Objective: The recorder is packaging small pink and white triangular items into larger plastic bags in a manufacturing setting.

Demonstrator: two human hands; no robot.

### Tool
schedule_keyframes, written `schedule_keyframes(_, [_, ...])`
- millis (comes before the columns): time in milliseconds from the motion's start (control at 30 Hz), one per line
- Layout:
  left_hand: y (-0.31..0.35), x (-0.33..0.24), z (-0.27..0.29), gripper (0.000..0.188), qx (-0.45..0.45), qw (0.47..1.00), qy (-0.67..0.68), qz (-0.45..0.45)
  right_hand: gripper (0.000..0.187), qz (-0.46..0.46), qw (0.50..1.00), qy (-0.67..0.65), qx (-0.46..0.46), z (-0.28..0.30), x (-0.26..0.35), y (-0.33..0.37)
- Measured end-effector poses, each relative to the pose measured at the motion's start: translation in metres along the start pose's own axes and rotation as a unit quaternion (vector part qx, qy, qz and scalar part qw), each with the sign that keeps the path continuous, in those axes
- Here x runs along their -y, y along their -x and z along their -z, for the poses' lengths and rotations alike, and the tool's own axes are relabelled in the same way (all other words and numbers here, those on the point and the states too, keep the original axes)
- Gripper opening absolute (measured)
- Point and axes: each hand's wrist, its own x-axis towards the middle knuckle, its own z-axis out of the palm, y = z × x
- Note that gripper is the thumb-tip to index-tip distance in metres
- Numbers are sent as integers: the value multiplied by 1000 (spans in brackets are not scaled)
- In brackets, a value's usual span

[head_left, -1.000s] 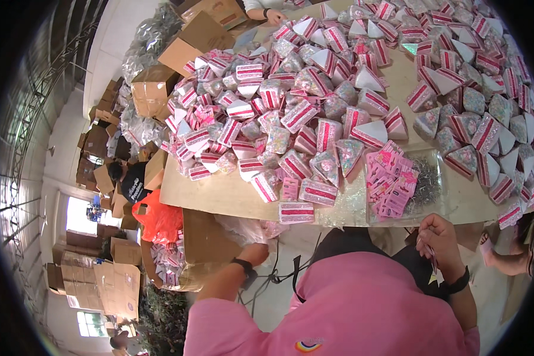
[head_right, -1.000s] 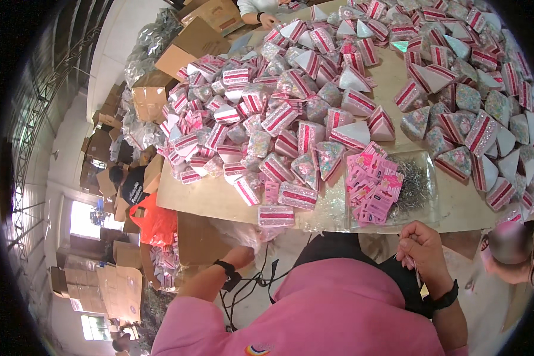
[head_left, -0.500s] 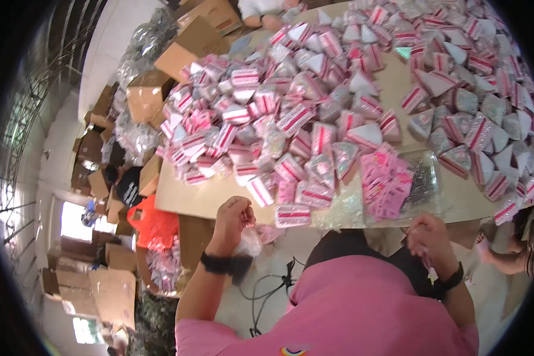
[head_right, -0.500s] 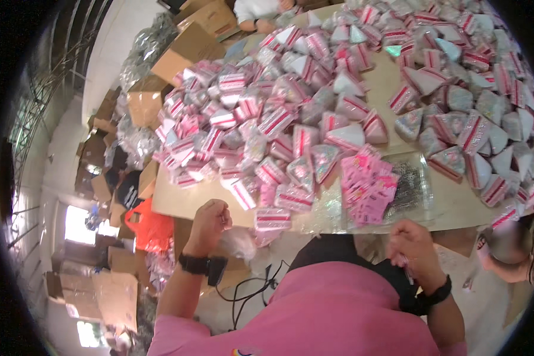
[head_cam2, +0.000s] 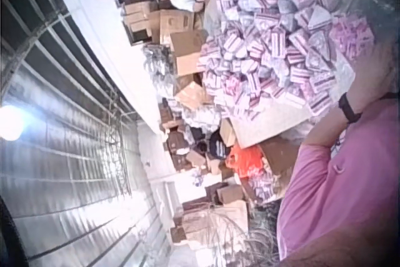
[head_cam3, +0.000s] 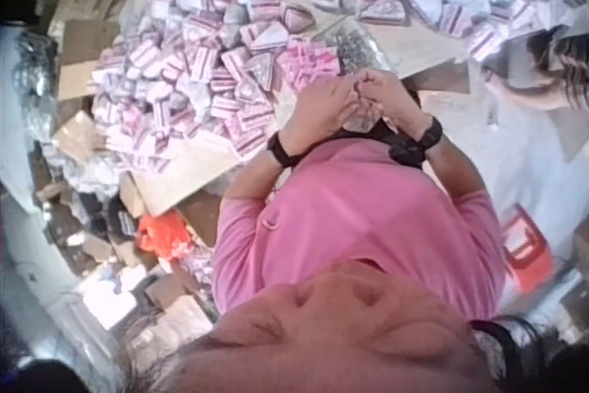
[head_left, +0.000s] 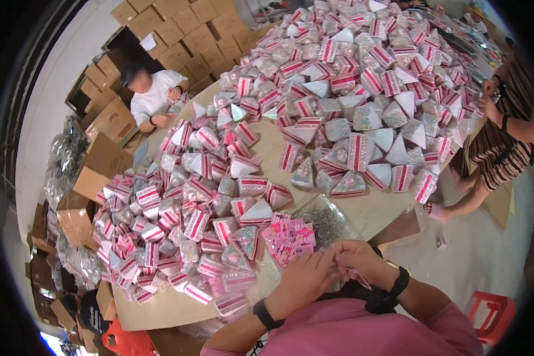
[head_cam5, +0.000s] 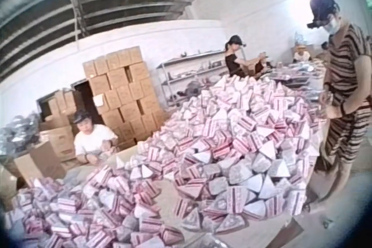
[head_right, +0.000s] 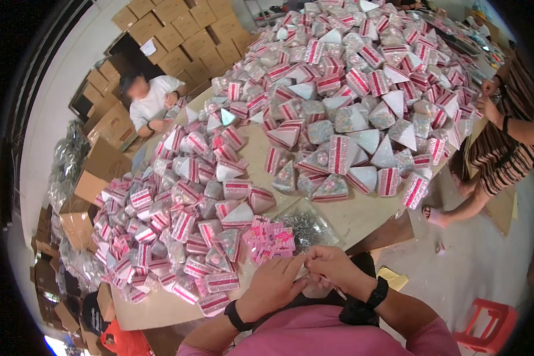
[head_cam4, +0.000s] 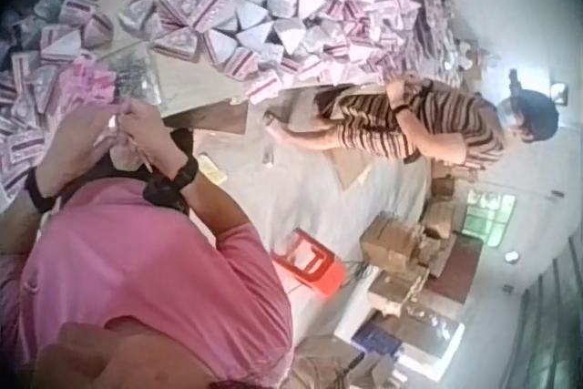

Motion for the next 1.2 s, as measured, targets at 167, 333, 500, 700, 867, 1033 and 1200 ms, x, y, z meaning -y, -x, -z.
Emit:
schedule_keyframes(167, [-7, 9, -3, 20, 70, 991, -70, -88, 6, -5, 1000, -13, -12, 8, -5, 7])
schedule_keyframes(333, [-8, 16, -16, 9, 83, 994, 55, -47, 6, -30, 997, 67, 4, 10, 3, 8])
schedule_keyframes(500, [-18, 11, -24, 18, 91, 963, 235, 99, 12, 94, 936, 330, -78, -4, 13, 18])
schedule_keyframes(700, [-22, 18, -15, 21, 174, 813, 502, 238, 9, 179, 911, 364, -68, -10, 19, 27])
schedule_keyframes(867, [-28, 22, -13, 22, 148, 832, 470, 255, 14, 271, 801, 516, -134, -4, 4, 20])
schedule_keyframes(1033, [-68, 109, 10, 32, -66, 994, -83, 38, 15, 244, 833, 472, -154, -1, 9, 22])
schedule_keyframes(1200, [-82, 174, 4, 47, 23, 969, -192, 154, 17, 218, 852, 456, -135, 3, -5, 26])
